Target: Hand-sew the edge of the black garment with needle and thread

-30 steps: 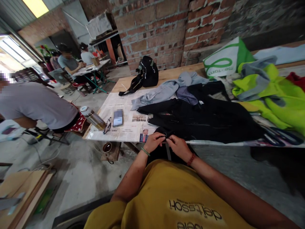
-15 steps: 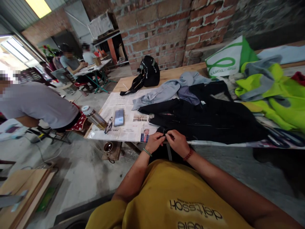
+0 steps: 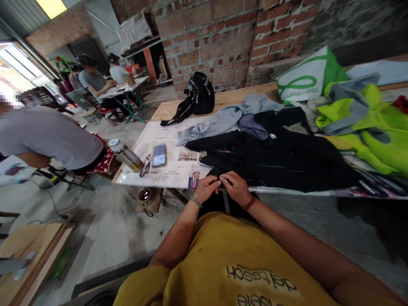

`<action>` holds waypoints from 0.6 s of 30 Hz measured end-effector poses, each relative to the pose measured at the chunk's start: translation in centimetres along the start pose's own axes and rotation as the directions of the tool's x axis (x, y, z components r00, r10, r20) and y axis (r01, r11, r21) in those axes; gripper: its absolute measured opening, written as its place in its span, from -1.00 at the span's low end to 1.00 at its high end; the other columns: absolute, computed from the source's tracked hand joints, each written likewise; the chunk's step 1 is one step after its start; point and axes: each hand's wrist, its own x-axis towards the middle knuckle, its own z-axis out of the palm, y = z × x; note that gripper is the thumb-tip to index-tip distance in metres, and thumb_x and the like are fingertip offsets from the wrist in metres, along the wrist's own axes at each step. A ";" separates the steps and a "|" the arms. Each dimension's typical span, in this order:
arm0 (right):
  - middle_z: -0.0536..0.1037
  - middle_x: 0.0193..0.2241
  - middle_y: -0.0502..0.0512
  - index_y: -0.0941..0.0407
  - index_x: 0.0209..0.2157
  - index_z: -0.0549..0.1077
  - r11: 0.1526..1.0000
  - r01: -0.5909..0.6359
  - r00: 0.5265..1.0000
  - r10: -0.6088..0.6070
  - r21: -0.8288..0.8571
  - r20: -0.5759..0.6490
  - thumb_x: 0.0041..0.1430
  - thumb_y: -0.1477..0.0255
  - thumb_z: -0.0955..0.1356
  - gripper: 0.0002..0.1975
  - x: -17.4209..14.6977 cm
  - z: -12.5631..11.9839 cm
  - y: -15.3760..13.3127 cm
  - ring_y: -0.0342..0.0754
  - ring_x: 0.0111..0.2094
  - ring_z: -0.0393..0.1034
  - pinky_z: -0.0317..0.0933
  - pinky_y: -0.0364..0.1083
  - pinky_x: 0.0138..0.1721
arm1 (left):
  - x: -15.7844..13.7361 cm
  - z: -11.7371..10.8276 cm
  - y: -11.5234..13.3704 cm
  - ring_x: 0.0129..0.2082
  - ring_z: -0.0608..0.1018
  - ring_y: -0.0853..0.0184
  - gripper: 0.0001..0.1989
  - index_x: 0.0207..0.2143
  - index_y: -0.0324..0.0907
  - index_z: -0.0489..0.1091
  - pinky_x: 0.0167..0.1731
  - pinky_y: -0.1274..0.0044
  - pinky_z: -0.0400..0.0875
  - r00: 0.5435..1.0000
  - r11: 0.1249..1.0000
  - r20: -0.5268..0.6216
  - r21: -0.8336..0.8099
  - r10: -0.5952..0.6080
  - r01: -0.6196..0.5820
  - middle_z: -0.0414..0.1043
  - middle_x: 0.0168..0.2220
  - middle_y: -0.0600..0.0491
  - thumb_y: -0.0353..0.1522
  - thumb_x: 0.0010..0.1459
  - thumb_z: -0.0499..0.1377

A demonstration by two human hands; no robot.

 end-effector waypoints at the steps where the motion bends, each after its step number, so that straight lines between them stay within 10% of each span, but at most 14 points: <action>1: 0.48 -0.43 0.10 0.08 -0.39 0.46 1.000 0.005 1.000 -0.005 -0.004 0.006 0.18 0.38 0.23 -0.80 0.0 -0.1 0.1 -0.07 -0.37 0.37 0.25 -0.09 -0.31 | 0.0 0.0 0.1 -0.63 0.29 0.49 -0.76 -0.53 -0.21 0.32 -0.52 0.61 0.19 1.000 1.000 0.004 0.004 0.006 -0.006 0.23 -0.71 0.20 -0.22 0.04 0.13; 14: 0.43 -0.56 0.00 0.10 -0.45 0.43 0.967 -0.216 0.976 0.217 0.136 0.012 0.16 0.31 0.24 -0.78 1.3 -1.3 -1.3 -0.17 -0.61 0.28 0.19 -0.15 -0.51 | 0.3 0.3 -0.6 -0.70 0.26 0.53 -0.75 -0.55 -0.21 0.27 -0.61 0.63 0.11 0.997 0.995 -0.022 -0.072 -0.071 0.069 0.22 -0.74 0.21 -0.22 0.04 0.12; 18: 0.51 -0.36 0.11 0.08 -0.38 0.47 0.995 0.001 0.999 -0.006 0.095 0.054 0.16 0.36 0.24 -0.81 1.1 -0.8 -0.6 -0.08 -0.35 0.40 0.28 -0.10 -0.32 | 0.2 0.3 -0.5 -0.66 0.29 0.52 -0.78 -0.59 -0.21 0.24 -0.55 0.63 0.17 1.000 0.999 -0.017 -0.041 -0.016 0.015 0.22 -0.71 0.21 -0.31 0.05 0.10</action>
